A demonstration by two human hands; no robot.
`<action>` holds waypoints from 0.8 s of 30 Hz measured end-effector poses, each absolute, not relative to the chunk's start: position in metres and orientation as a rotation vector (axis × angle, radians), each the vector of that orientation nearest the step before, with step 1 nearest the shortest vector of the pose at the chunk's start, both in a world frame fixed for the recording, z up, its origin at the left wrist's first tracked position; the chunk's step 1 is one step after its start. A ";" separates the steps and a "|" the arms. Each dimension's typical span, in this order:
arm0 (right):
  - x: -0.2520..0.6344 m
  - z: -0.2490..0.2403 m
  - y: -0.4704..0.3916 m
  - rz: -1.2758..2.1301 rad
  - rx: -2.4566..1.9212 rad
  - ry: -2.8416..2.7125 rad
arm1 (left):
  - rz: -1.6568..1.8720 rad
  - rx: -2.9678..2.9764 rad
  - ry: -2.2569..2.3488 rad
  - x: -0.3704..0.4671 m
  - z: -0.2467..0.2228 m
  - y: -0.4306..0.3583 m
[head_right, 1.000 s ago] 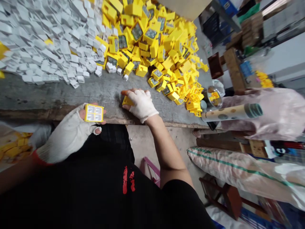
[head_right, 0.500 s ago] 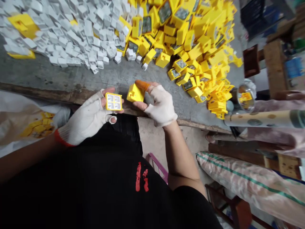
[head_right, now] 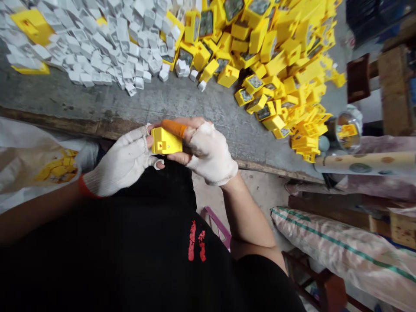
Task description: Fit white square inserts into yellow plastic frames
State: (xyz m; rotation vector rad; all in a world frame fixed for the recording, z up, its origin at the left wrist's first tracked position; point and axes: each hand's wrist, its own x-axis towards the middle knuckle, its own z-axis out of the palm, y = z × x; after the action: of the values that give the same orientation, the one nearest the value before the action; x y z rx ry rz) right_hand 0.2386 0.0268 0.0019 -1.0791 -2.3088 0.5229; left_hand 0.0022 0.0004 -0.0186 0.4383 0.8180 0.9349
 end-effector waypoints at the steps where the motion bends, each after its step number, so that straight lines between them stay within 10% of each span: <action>1: 0.237 0.002 0.025 0.500 -1.085 -2.327 | 0.946 0.466 0.818 0.001 -0.020 -0.002; 24: 0.198 -0.046 0.000 1.273 -1.141 -1.341 | 1.029 0.926 1.059 -0.008 -0.007 -0.002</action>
State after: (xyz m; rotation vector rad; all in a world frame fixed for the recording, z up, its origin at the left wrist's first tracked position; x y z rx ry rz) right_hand 0.1977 -0.0001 -0.0461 -1.1407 -1.3406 1.2728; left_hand -0.0078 -0.0023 -0.0067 0.9262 1.0586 1.0286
